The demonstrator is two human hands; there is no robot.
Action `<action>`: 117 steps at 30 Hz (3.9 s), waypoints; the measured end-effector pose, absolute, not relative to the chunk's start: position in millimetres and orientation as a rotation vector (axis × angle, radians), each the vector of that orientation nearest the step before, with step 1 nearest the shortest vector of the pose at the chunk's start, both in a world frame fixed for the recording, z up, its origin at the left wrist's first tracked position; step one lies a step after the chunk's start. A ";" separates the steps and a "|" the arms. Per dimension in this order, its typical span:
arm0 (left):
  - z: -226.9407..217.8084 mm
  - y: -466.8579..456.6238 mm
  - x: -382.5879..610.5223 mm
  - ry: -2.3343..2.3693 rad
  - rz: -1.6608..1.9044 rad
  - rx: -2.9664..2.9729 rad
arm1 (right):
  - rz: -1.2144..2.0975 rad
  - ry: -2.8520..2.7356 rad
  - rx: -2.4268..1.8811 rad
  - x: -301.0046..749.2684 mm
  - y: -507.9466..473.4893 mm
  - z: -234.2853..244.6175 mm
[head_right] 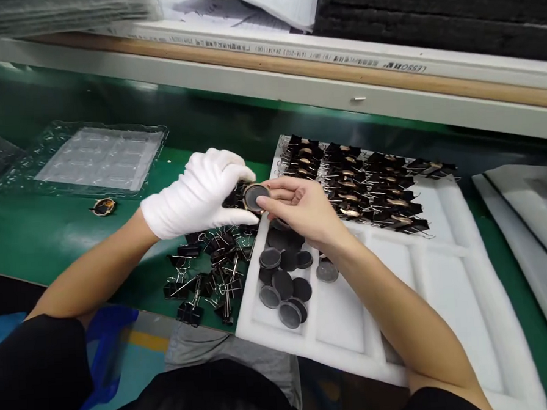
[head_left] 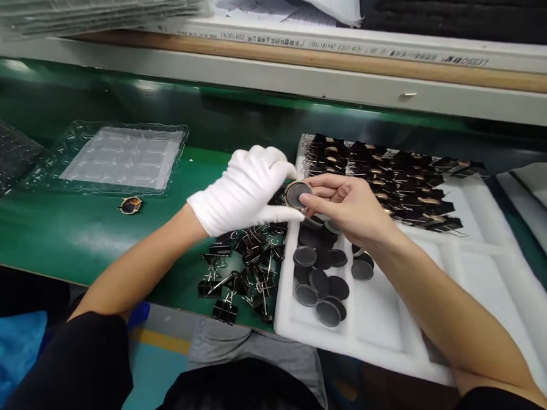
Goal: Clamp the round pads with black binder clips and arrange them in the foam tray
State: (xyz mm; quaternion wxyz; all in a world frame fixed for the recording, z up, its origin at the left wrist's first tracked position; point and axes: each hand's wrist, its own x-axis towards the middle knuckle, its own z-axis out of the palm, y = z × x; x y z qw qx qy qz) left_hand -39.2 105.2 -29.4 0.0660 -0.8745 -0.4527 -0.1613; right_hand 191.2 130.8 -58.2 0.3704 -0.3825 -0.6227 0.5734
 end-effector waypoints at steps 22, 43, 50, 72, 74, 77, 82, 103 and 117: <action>-27.8 90.5 -20.4 -1.502 -1.357 -2.704 | 1.575 -1.763 -0.743 196.8 120.5 -44.9; -19.7 107.9 -41.3 -1.707 -1.187 -2.876 | 1.467 -1.512 -0.680 193.0 123.9 -50.2; -21.9 104.6 -32.8 -1.669 -1.319 -2.930 | 1.541 -1.134 -0.863 187.8 123.8 -52.4; -27.1 102.8 -24.8 -1.757 -1.115 -3.034 | 1.573 -0.971 -0.859 176.4 116.2 -61.6; -18.3 104.9 -35.3 -1.754 -0.800 -3.160 | 1.590 -0.923 -0.849 177.3 118.1 -61.1; -4.6 105.4 -55.1 -1.828 -0.070 -3.120 | 1.599 -0.864 -0.822 178.4 120.0 -57.8; -4.1 97.9 -63.4 -1.962 0.771 -2.781 | 1.607 -0.778 -0.845 177.5 117.8 -51.5; -12.6 98.9 -44.9 -1.756 -0.761 -2.697 | 1.536 -1.554 -0.802 174.6 95.4 -59.8; -34.0 101.5 -28.1 -1.760 -1.136 -2.457 | 1.404 -1.461 -0.755 172.0 91.7 -60.0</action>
